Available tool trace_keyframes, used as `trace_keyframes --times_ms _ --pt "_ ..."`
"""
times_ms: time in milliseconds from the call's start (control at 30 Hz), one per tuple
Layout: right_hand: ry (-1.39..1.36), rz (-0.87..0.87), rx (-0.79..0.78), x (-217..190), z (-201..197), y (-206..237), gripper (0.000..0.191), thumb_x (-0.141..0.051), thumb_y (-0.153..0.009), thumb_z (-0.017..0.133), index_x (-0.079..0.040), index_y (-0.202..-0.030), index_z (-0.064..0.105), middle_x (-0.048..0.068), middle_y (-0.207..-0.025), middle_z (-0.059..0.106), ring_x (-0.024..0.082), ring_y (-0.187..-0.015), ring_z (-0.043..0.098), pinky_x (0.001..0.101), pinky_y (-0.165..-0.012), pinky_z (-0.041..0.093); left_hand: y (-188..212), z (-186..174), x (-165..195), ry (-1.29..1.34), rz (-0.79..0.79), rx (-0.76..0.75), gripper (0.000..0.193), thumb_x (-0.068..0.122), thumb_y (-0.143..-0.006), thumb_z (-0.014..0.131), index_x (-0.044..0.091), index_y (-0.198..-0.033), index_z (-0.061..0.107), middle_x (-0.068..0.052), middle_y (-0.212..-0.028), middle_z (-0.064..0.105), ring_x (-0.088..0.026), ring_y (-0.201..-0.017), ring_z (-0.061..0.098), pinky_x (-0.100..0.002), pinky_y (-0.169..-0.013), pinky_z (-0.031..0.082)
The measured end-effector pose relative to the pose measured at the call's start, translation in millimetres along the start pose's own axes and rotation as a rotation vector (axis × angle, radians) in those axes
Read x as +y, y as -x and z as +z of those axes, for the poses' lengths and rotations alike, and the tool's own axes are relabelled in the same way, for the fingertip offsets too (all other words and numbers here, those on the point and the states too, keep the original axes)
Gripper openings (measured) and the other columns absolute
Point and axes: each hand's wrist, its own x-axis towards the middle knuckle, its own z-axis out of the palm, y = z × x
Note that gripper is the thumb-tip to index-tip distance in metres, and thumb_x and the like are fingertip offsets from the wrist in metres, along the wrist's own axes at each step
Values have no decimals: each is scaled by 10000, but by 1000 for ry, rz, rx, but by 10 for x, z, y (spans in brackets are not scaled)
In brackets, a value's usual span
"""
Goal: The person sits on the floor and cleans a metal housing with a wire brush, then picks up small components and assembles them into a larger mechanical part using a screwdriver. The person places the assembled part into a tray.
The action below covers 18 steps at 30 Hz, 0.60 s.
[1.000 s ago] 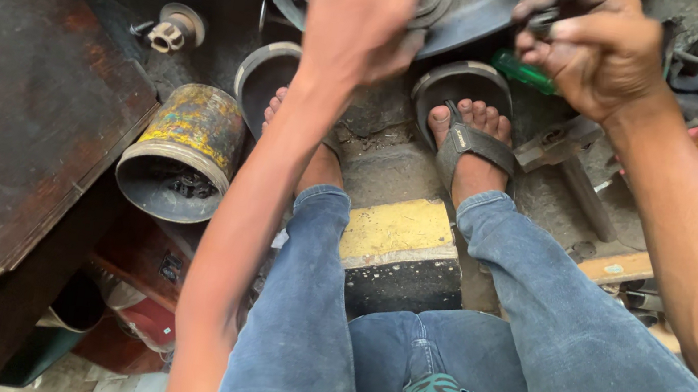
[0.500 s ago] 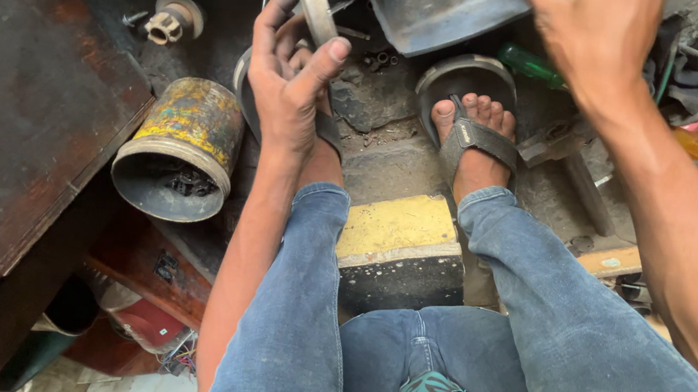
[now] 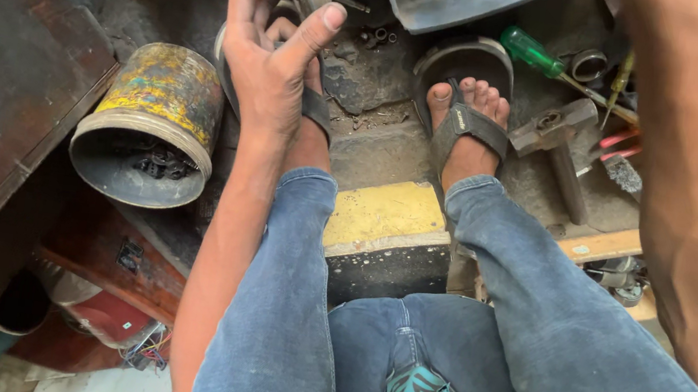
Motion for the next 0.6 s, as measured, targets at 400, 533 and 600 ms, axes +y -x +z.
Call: trace_keyframes --times_ms 400,533,600 --pt "-43 -31 -15 -295 -11 110 259 -205 -1012 726 29 -924 658 67 -738 600 174 -608 534 339 -561 432 23 126 -101 -511 193 -63 882 289 -895 937 -1 -1566 442 -185 -1408 672 -93 -771 573 -237 -687 520" --pt "-55 -33 -23 -358 -49 124 245 -198 -1014 722 32 -951 665 63 -758 610 162 -624 539 332 -567 434 13 223 -71 -880 573 -166 878 296 -893 987 101 -1540 426 -120 -1467 580 -247 -1141 696 -329 -967 609" --pt "-50 -39 -21 -338 -68 58 239 -194 -1014 720 34 -965 669 60 -768 615 156 -632 541 328 -570 435 -4 272 -37 -1007 656 -220 870 296 -854 981 144 -1517 439 -136 -1466 549 -288 -1167 714 -333 -967 615"
